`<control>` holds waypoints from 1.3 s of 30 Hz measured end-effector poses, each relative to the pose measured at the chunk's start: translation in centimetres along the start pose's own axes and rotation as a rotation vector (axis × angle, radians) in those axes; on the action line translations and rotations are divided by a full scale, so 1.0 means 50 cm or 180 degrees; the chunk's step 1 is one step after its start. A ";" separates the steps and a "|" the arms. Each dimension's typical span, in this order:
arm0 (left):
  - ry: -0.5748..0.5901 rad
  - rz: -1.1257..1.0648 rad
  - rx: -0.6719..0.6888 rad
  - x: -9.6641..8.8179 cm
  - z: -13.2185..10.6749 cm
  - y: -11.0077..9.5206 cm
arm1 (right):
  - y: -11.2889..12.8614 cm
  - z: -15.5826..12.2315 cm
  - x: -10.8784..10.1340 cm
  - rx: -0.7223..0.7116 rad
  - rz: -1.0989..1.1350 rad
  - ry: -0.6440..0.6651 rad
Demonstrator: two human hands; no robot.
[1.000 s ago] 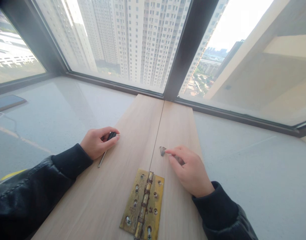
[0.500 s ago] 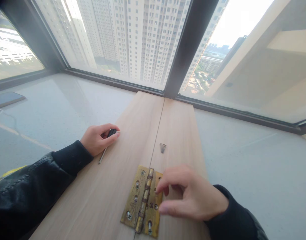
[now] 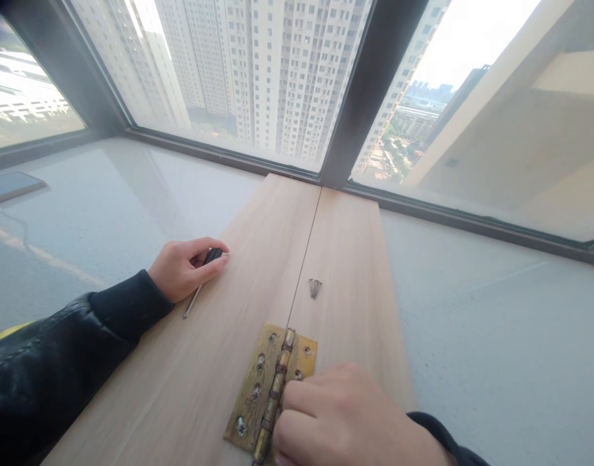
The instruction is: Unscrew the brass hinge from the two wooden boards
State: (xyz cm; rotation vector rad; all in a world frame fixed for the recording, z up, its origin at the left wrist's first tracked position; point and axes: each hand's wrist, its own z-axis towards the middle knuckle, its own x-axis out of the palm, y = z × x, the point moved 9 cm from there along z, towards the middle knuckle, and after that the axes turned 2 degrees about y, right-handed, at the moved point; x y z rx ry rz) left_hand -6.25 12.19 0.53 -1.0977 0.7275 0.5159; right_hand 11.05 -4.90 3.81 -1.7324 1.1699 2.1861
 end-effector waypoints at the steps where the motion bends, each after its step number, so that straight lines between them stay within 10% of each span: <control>1: -0.0003 -0.0003 -0.0001 0.000 0.000 0.001 | -0.012 -0.004 -0.018 0.0011 0.0222 -0.0221; 5: -0.0014 -0.0013 -0.0003 0.001 0.000 0.004 | -0.170 -0.062 -0.098 0.1470 0.0501 -0.1550; 11: 0.0011 -0.0019 -0.0034 0.004 0.002 0.006 | -0.290 -0.089 -0.090 0.2377 0.0393 -0.1919; 39: 0.0056 -0.0006 -0.0039 0.002 0.002 0.001 | -0.223 -0.035 -0.089 0.1462 -0.0100 -0.1525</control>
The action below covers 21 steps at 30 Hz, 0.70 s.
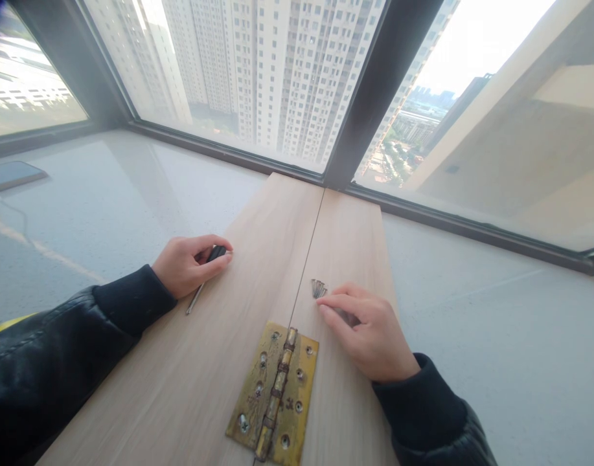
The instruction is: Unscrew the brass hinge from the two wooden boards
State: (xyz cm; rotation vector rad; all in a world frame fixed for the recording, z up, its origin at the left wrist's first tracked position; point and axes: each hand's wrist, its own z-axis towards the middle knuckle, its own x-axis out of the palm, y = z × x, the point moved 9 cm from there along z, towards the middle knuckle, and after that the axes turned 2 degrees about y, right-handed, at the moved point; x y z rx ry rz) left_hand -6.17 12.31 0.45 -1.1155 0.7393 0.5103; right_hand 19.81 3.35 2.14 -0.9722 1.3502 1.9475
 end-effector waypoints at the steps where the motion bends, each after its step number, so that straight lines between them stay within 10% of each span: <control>1: -0.0002 -0.0003 0.0005 0.000 0.000 0.000 | -0.001 0.000 -0.001 -0.0004 -0.0026 -0.0025; 21: 0.0023 -0.0042 -0.0018 0.003 0.000 0.004 | 0.016 -0.006 -0.008 -0.0412 -0.0062 -0.0177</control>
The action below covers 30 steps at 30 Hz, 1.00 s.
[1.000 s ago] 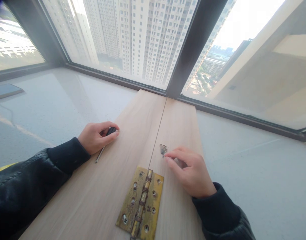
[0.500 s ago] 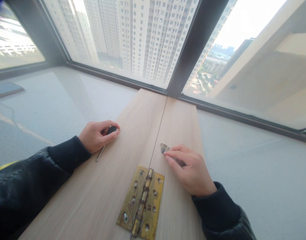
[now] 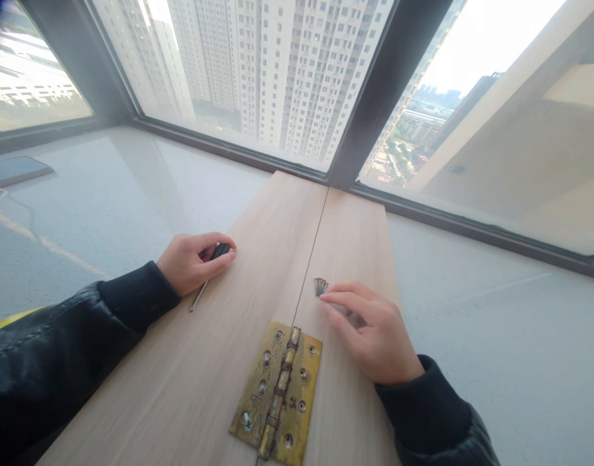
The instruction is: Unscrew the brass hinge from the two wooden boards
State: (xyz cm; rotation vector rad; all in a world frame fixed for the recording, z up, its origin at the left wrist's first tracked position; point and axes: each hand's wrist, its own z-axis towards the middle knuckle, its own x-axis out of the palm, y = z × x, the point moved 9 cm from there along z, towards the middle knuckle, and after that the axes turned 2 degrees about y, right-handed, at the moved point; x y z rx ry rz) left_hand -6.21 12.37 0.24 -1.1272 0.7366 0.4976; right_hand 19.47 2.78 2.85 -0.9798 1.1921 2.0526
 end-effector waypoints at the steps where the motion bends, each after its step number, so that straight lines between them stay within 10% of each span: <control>1: 0.0004 -0.0005 -0.0005 0.000 0.000 0.000 | 0.010 -0.002 -0.001 -0.0069 0.0051 0.0015; 9: 0.0005 0.0016 0.0008 0.000 0.002 -0.002 | 0.140 -0.019 0.041 -0.0875 0.0319 0.0618; 30: -0.0049 0.0076 0.0022 -0.006 0.000 -0.008 | 0.161 -0.010 0.059 -0.1463 0.0383 0.0586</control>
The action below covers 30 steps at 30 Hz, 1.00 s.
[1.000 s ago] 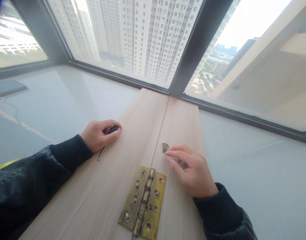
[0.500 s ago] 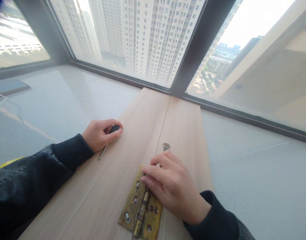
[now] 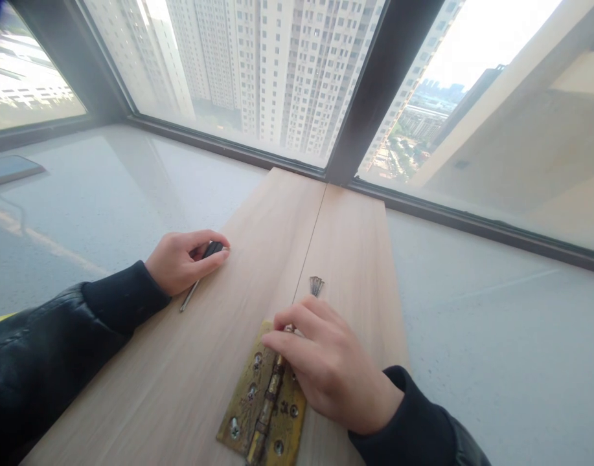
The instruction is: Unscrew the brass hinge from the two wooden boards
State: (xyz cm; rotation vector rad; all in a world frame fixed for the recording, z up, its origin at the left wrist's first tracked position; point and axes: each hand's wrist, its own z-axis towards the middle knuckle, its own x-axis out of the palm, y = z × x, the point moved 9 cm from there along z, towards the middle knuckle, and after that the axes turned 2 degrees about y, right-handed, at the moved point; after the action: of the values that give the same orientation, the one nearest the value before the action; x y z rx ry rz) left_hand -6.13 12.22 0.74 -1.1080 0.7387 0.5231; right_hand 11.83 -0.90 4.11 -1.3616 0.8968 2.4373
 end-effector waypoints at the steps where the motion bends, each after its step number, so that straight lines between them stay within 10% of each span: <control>1: -0.0011 -0.0002 0.0015 0.000 0.000 0.000 | 0.000 0.000 0.000 -0.0004 0.0011 -0.0002; 10: -0.0030 -0.0001 0.0042 0.002 0.000 0.004 | -0.026 -0.007 -0.039 0.0436 0.0187 -0.0677; 16: -0.0048 -0.0012 0.0042 0.001 0.000 0.004 | -0.166 -0.095 -0.110 0.2090 -0.0409 -0.1650; 30: -0.0058 -0.0077 0.0054 0.003 -0.001 0.005 | -0.204 -0.114 -0.098 0.2795 -0.0608 -0.1220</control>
State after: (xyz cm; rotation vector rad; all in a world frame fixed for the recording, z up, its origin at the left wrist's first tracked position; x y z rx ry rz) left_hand -6.24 12.28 0.48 -1.0938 0.7119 0.5049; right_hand 23.13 4.30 1.81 -0.6004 1.3935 1.6980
